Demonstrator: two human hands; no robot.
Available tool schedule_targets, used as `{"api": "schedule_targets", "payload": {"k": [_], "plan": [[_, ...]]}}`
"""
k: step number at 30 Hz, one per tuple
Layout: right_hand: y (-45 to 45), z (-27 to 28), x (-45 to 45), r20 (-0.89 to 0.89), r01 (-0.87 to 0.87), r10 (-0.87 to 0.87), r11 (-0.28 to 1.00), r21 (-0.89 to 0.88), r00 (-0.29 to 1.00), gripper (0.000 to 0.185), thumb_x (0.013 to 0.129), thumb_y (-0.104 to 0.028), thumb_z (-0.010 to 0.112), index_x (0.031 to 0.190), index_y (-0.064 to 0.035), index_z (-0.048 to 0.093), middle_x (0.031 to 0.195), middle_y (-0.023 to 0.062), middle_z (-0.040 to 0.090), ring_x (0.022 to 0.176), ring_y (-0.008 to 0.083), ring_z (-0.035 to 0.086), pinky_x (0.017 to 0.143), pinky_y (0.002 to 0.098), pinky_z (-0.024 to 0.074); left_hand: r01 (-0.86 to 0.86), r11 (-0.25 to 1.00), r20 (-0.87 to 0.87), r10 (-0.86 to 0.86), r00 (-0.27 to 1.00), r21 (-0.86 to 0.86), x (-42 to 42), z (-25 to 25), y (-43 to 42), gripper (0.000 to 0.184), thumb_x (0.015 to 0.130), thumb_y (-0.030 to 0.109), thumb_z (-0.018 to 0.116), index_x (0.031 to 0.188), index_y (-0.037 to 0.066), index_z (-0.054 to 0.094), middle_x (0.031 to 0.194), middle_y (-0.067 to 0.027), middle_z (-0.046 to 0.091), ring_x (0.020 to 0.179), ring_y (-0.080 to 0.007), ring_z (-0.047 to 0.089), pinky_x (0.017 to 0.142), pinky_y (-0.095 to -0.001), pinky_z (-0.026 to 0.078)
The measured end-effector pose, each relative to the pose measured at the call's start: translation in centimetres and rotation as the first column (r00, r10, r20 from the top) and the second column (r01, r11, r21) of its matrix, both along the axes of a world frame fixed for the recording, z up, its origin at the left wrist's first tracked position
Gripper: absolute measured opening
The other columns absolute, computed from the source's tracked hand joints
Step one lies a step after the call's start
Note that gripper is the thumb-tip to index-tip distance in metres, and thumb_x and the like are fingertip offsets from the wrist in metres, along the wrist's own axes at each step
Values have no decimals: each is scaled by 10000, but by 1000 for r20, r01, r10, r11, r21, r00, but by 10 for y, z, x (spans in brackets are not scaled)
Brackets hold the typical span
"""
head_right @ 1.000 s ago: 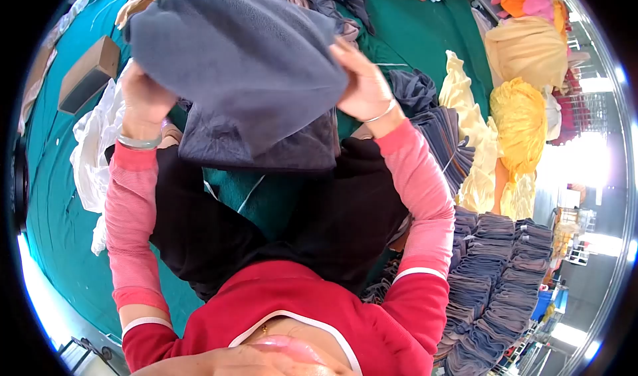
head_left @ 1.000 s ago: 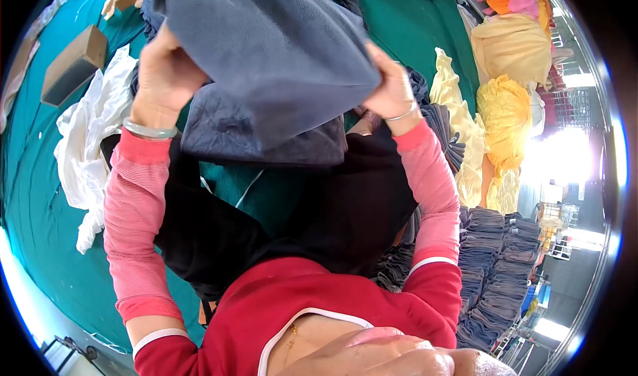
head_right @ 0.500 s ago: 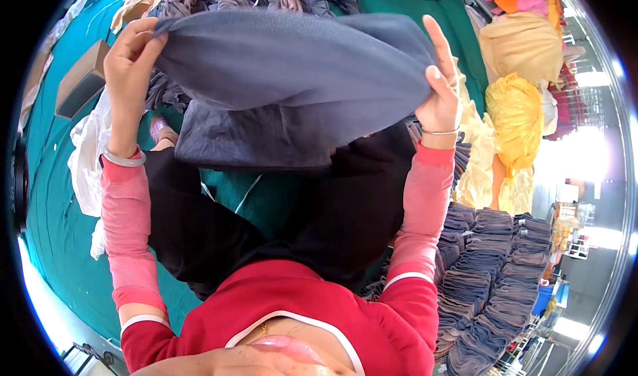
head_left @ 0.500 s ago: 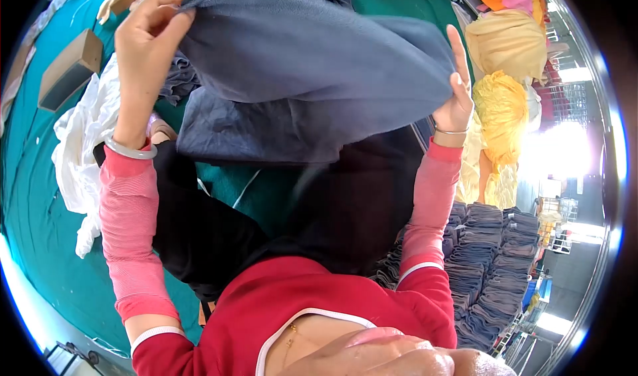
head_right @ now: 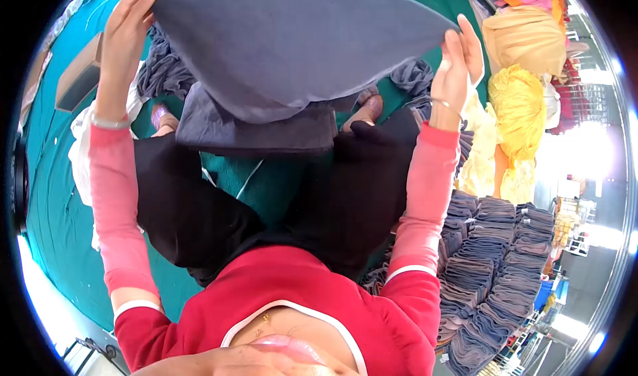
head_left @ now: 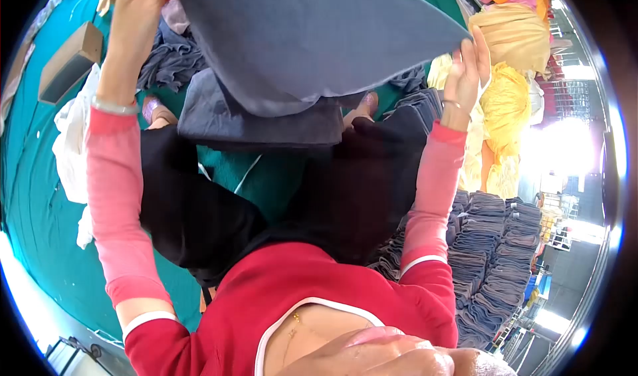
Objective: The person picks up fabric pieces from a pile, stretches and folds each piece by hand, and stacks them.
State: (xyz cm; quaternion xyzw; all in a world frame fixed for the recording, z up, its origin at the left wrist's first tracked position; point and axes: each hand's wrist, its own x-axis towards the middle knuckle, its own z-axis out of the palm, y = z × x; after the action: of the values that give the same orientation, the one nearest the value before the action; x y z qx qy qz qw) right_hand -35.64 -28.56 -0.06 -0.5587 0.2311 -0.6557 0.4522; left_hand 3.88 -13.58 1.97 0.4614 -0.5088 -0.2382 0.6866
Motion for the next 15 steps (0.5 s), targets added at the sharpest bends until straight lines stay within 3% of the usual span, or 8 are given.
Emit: {"api": "schedule_targets", "payload": {"k": [1,4,7,8,11,12,14,15], "plan": [[-5,0,6,-52,80,-80,997,1,995,366,845,16,568,1207,-21,532,884,1,571,897,118,541,855,306,420,-87,996,-51,86,995,-17,-21,13,-4,293,851,137,587,1099,-19,590,1044,-44,592,940,-121,558,813,-236,435],[-4,10,9,78,-7,8,1000,-9,997,350,833,17,589,1180,-15,552,889,15,581,895,123,546,869,314,404,81,996,-98,-84,992,-39,11,-1,-21,395,814,105,602,1178,-32,529,1139,-63,548,996,-131,538,843,-245,431],[19,16,2,116,-82,87,995,-48,989,368,857,-3,558,1222,-6,509,939,50,594,922,169,554,890,354,404,109,993,38,-111,993,49,50,-5,-6,351,933,157,487,1269,56,498,1131,-17,573,1022,-84,518,878,-227,369],[27,15,-6,109,-112,116,993,-46,987,371,865,-5,545,1233,-4,497,949,58,595,945,186,555,903,362,400,106,988,156,-123,980,111,53,-1,7,334,911,104,506,1241,59,516,1057,0,583,951,-66,520,833,-213,383],[67,8,-17,19,-144,144,990,2,989,349,864,-43,549,1203,16,492,949,121,612,980,264,577,909,403,422,-43,968,429,-69,901,246,52,9,59,250,825,-3,514,1058,19,601,990,-42,611,940,-80,570,827,-188,429],[83,0,-25,-32,-186,187,982,37,982,335,850,-47,567,1173,24,509,945,138,617,958,278,590,895,412,435,22,972,469,-132,873,233,56,4,76,258,807,-22,513,1049,9,597,986,-51,611,938,-97,569,839,-207,430],[105,-22,-42,-216,-292,302,953,77,929,358,802,-78,627,1139,11,548,1001,154,600,904,309,610,856,443,462,116,900,407,-301,862,420,55,1,116,168,764,-63,511,853,-8,644,870,-71,640,786,-122,594,886,-259,421],[115,-31,-52,-350,-353,362,931,94,864,393,767,-104,670,1135,-11,569,1061,154,579,872,327,617,831,465,476,55,823,328,-285,901,565,44,1,133,138,725,-65,537,754,-2,656,769,-66,646,723,-132,601,879,-277,428]]}}
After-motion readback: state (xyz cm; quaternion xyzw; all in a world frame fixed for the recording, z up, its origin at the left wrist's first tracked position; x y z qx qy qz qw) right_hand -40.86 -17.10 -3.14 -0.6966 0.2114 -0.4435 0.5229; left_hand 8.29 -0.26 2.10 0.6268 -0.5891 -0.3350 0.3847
